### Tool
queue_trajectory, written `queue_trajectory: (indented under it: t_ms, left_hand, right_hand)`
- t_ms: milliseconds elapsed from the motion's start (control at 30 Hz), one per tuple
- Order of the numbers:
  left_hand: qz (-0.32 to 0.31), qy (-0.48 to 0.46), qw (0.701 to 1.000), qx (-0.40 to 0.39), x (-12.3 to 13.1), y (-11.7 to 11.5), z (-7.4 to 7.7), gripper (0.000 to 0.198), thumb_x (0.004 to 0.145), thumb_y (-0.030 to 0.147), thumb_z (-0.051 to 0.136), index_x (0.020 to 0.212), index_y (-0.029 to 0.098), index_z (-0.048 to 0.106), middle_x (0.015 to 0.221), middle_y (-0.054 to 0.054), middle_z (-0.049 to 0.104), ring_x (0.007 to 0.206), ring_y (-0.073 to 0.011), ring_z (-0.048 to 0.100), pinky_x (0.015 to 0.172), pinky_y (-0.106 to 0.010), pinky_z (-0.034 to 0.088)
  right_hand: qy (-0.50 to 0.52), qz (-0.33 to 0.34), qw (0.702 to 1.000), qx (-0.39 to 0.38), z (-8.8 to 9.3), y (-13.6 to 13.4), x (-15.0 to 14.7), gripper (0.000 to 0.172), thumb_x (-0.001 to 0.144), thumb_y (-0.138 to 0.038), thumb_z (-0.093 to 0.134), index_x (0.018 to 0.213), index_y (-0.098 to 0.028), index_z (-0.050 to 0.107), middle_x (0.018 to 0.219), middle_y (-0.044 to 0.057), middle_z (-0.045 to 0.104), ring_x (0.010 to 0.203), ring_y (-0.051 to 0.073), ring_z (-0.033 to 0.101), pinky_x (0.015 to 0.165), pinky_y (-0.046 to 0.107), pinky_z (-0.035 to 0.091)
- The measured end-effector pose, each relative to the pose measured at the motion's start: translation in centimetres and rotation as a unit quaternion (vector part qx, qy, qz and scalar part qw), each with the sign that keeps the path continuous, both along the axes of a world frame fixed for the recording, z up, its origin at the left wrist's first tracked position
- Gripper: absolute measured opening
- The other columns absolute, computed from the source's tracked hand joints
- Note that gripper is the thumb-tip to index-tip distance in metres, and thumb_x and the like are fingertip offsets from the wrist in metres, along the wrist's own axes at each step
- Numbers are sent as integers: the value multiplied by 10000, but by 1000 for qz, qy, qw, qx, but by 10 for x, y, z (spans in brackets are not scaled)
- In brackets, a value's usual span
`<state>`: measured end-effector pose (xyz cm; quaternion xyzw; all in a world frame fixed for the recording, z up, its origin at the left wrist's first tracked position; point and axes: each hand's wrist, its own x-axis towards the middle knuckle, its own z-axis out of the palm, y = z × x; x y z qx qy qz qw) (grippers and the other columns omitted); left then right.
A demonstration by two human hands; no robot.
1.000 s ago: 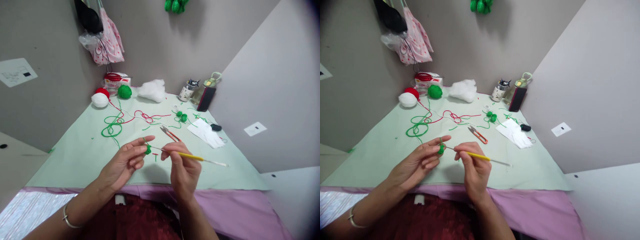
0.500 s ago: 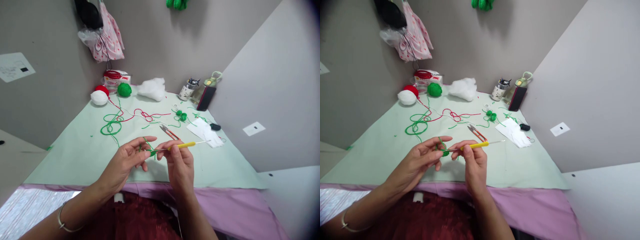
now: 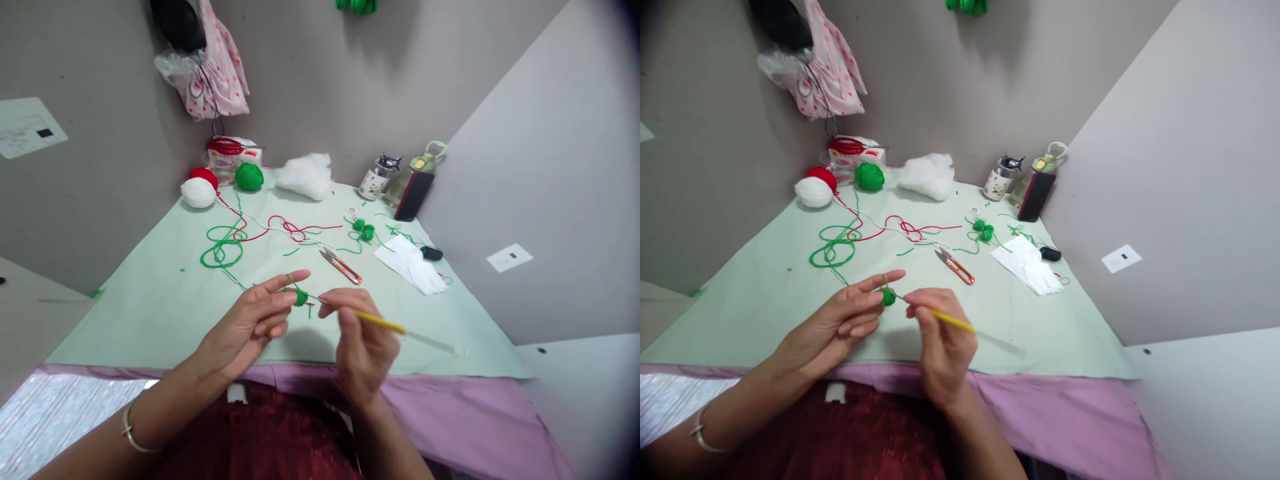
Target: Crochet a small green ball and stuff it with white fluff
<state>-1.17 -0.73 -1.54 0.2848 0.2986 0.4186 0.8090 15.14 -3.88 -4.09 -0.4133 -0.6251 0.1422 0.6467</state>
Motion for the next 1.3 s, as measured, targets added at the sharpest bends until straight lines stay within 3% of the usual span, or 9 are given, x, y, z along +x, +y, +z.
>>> queue_trajectory:
  t_ms: [133,300,433,533,633,767,1067,1167,1300]
  left_hand:
    - [13,10,999,45,1,-1,3,362,828,232,859,1187,237,813,771,56,555,480,-7,240,447,-139,403]
    - [63,56,993,81,9,-6,3,402,800,253,892,1195,253,814,849,25,638,565,-40,413,541,-164,501]
    - [23,14,999,29,7,-3,0,410,827,295,883,1221,204,809,639,75,491,506,-25,296,540,-147,471]
    - [-10,-13,1000,-14,4,2,-1,342,830,259,875,1156,163,834,606,100,365,495,-18,214,504,-121,423]
    - [25,7,999,19,3,3,0,327,799,207,887,1123,206,841,734,63,515,498,-3,272,515,-135,452]
    - [39,64,992,98,8,-2,2,368,821,250,872,1185,261,818,869,14,657,540,-33,420,561,-180,509]
    - [38,109,986,121,3,-2,4,336,841,320,851,1170,260,818,930,3,616,625,-65,490,588,-204,513]
    - [45,125,982,135,2,-2,1,328,849,306,845,1175,277,815,924,2,614,715,-101,577,616,-208,508]
    - [76,167,967,176,1,-3,0,300,856,280,835,1156,274,816,827,24,615,680,-105,593,714,-243,529]
  right_hand:
    - [109,81,989,-62,13,5,1,213,1042,-205,565,972,-236,763,900,37,745,706,153,662,669,332,572]
    - [-30,23,999,-6,7,4,-5,233,1017,-143,597,1098,-278,769,958,44,785,861,187,723,741,350,610]
    - [-169,-48,981,87,0,-1,-4,316,975,-111,652,1193,-304,774,1084,84,773,976,215,736,776,365,615]
    - [-65,-29,997,36,6,1,1,247,999,-127,619,1098,-276,789,959,61,769,864,193,722,729,352,602]
    - [92,44,994,-47,14,6,4,207,1027,-191,595,990,-256,788,837,24,732,720,156,666,673,329,574]
    - [86,98,989,-74,16,10,4,154,1003,-244,657,969,-257,806,904,36,782,810,174,703,729,333,592]
    - [217,143,956,-136,10,9,8,213,1049,-311,589,968,-203,753,899,47,788,715,145,723,680,301,613]
    - [182,118,970,-113,13,4,7,222,1064,-279,553,988,-208,749,916,42,783,715,141,728,683,300,618]
    - [27,49,998,-39,11,-3,4,245,1059,-175,510,1104,-236,743,953,45,781,772,159,738,724,332,624]
